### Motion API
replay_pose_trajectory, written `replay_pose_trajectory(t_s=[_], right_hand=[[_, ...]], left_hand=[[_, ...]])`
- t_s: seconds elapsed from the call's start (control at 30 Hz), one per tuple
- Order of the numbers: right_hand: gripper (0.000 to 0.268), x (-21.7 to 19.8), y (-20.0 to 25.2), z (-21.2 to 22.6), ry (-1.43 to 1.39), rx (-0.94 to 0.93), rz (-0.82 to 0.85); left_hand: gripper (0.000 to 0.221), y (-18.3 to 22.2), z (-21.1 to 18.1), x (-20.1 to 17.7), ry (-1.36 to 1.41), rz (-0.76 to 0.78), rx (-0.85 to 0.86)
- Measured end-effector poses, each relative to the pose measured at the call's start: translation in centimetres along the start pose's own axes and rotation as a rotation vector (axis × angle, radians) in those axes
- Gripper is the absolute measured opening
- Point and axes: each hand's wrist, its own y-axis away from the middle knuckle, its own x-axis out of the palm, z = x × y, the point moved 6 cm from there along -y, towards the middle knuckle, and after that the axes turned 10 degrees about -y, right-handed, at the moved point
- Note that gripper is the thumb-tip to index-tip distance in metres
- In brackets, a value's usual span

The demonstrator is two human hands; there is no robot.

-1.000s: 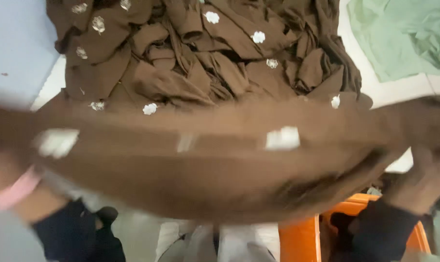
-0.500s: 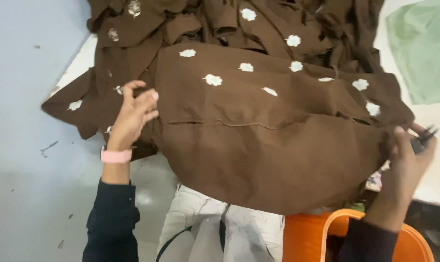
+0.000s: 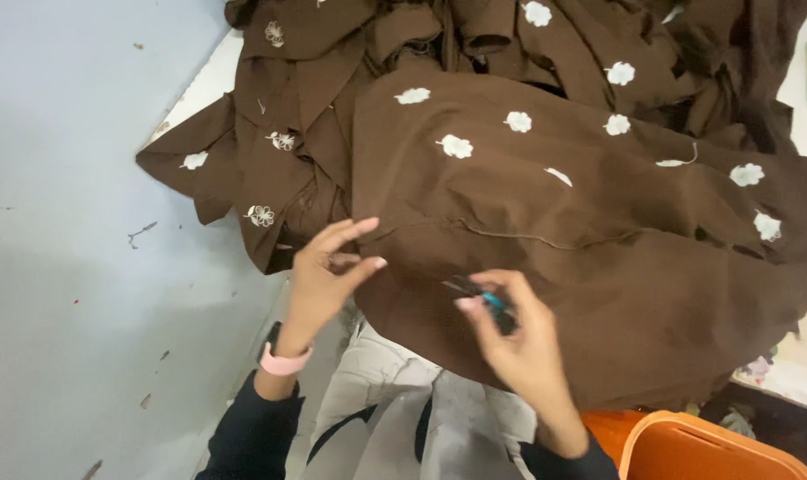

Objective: Trimming loose threads from brown garments using thread nippers in a factory setting.

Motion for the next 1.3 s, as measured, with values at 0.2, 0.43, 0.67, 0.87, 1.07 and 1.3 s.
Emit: replay_pose_trajectory(t_s=[0.2, 0.43, 0.67, 0.87, 1.07, 1.3], right_hand=[[0.019, 4.8, -1.5, 0.8, 0.231, 0.087, 0.145], [0.017, 6.2, -2.1, 0.6, 0.329, 0.131, 0.186], [0.020, 6.3, -2.4, 0.9, 0.356, 0.222, 0.219], [0.020, 6.2, -2.4, 0.9, 0.323, 0.265, 0.245], [0.020, 6.1, -2.4, 1.1, 0.333, 0.263, 0.265], [0.017, 5.3, -2.1, 0.5, 0.302, 0.284, 0.241]], left_hand=[[0.036, 1.9, -1.2, 0.3, -0.068, -0.040, -0.011], [0.036, 2.6, -1.8, 0.4, -0.207, -0.159, 0.207], [0.032, 2.8, -2.1, 0.5, -0.279, -0.194, 0.328], [0.031, 3.0, -2.2, 0.7, -0.301, -0.164, 0.350], [0.033, 3.0, -2.9, 0.7, -0.303, -0.098, 0.384], [0.044, 2.6, -3.3, 0.3, -0.233, -0.026, 0.243]])
